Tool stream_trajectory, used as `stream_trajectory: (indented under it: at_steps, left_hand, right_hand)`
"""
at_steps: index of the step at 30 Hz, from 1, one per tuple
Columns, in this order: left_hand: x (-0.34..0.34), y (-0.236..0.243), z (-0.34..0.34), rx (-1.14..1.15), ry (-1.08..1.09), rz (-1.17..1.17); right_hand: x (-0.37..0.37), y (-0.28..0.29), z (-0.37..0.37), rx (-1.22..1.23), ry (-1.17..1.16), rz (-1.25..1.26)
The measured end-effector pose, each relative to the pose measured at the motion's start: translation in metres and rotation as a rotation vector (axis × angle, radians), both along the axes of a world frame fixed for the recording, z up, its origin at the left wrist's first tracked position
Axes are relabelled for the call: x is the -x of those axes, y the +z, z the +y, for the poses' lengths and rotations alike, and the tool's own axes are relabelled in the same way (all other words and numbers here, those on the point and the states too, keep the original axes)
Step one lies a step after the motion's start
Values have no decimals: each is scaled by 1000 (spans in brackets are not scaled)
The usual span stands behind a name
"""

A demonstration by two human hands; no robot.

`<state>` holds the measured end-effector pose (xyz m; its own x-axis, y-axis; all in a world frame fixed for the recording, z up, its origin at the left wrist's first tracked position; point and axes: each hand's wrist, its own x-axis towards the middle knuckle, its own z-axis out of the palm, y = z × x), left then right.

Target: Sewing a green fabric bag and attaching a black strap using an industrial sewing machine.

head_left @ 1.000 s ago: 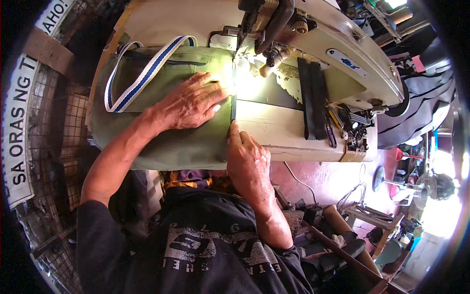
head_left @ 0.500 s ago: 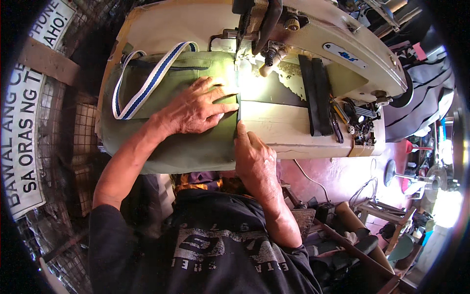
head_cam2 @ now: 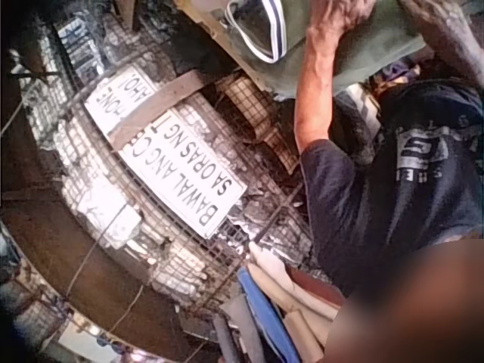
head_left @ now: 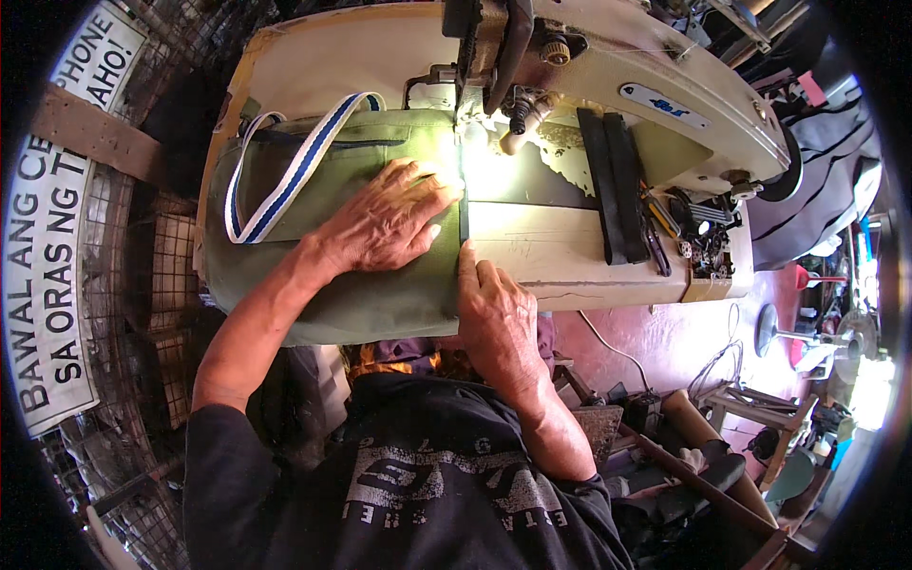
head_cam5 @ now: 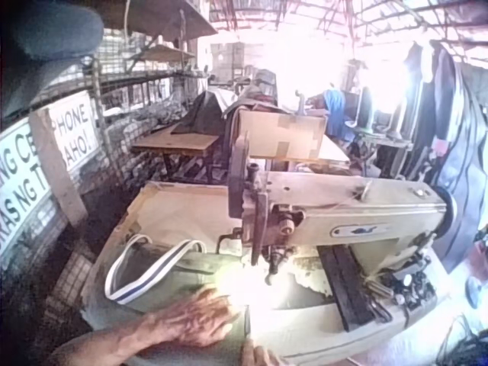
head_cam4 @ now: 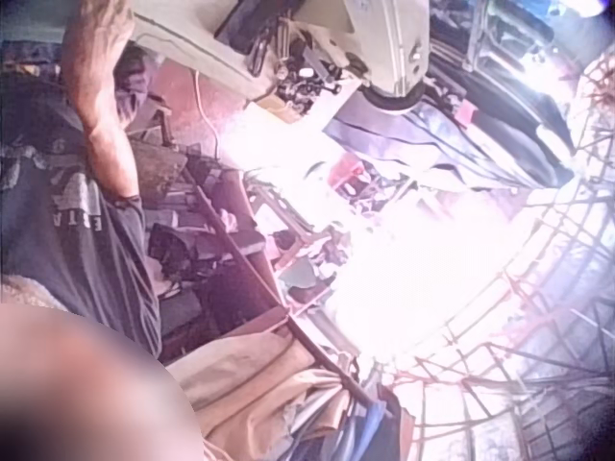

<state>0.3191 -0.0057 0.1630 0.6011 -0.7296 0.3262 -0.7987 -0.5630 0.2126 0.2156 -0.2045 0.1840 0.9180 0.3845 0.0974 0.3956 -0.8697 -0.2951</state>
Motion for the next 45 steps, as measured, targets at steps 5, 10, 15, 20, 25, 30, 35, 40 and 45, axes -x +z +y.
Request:
stream_trajectory:
  at_steps: [5,10,15,20,25,30,35,40,45]
  left_hand:
    - [1,4,-2,-49,-14,-26]
    - [1,3,-2,-57,7,-46]
    - [-2,0,-2,20,3,-37]
    - [-3,1,-2,62,-17,-77]
    - [-10,2,-1,77,-40,-75]
    - [-23,1,2,80,-59,-73]
    - [-40,-3,4,91,-36,-57]
    - [-54,1,7,22,-64,-67]
    - [-43,6,2,-37,-79,-124]
  right_hand:
    - [-1,0,1,-6,12,-9]
    - [0,0,0,-5,12,-7]
    - [-2,2,0,-7,27,-2]
    - [-5,5,1,-18,20,7]
    - [-11,8,3,4,6,8]
    - [-24,9,6,-13,-7,20]
    - [-40,6,8,-56,-12,8]
    - [-51,1,10,-83,-33,-18]
    - [-50,-2,11,-77,-28,-57]
